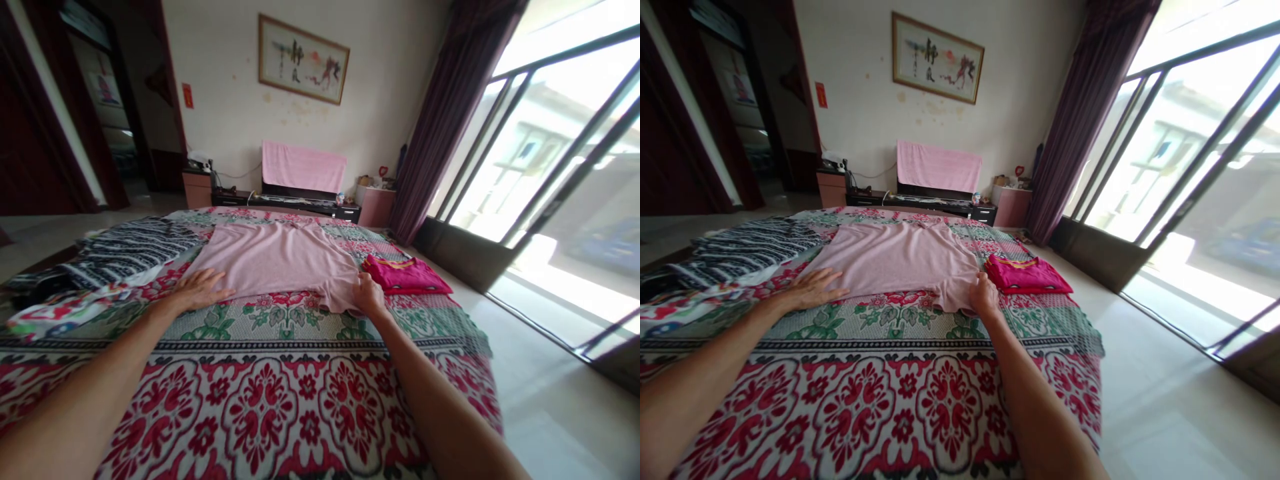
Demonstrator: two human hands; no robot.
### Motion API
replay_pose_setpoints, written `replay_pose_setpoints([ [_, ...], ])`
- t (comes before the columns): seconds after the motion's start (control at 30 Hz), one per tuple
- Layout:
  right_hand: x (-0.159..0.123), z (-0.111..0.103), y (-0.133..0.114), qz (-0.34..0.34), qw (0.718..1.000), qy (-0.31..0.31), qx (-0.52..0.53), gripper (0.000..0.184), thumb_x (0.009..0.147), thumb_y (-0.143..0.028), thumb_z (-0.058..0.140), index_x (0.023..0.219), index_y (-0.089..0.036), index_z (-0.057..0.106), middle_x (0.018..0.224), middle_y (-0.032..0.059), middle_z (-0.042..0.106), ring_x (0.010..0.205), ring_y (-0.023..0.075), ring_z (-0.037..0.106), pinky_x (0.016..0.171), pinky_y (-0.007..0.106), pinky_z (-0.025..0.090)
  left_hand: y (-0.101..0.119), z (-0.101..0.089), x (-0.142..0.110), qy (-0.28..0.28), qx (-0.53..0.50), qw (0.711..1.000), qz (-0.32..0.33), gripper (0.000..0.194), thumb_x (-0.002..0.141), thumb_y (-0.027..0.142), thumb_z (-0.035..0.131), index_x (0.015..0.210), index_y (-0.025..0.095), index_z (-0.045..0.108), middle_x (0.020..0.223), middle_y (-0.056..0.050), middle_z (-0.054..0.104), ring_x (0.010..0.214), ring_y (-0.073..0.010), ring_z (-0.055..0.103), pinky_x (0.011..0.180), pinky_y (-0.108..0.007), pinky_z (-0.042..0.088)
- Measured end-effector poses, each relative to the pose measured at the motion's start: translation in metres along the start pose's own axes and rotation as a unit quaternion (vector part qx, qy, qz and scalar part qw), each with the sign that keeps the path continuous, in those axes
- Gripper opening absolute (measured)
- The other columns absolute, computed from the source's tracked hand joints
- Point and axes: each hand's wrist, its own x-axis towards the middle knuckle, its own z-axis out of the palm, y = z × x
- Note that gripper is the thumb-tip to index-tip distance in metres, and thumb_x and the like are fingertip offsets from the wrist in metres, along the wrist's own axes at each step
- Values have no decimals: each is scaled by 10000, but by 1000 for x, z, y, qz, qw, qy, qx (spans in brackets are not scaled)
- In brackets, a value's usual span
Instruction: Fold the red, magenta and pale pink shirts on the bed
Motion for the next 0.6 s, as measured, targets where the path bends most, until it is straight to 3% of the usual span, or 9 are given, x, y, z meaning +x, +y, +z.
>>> replay_pose_setpoints([
  [0.23, 9, -9, 23, 13, 999, -4, 49, 385, 846, -357, 521, 1180, -199, 627, 1074, 111, 703, 1003, 251, 640, 755, 279, 441, 0, -1, 3, -26, 25, 999, -18, 896, 811, 757, 313, 1518, 211, 242, 1611, -114, 105, 1472, -309, 63, 1155, -527, 44],
  [0.6, 19, -1, 41, 12, 999, -5, 37, 401, 840, -447, 569, 1122, -177, 660, 1054, 139, 698, 981, 272, 636, 727, 310, 452, -2, 0, 3, -20, 27, 999, -11, 872, 821, 736, 310, 1517, 215, 247, 1608, -119, 119, 1473, -307, 78, 1153, -534, 65],
])
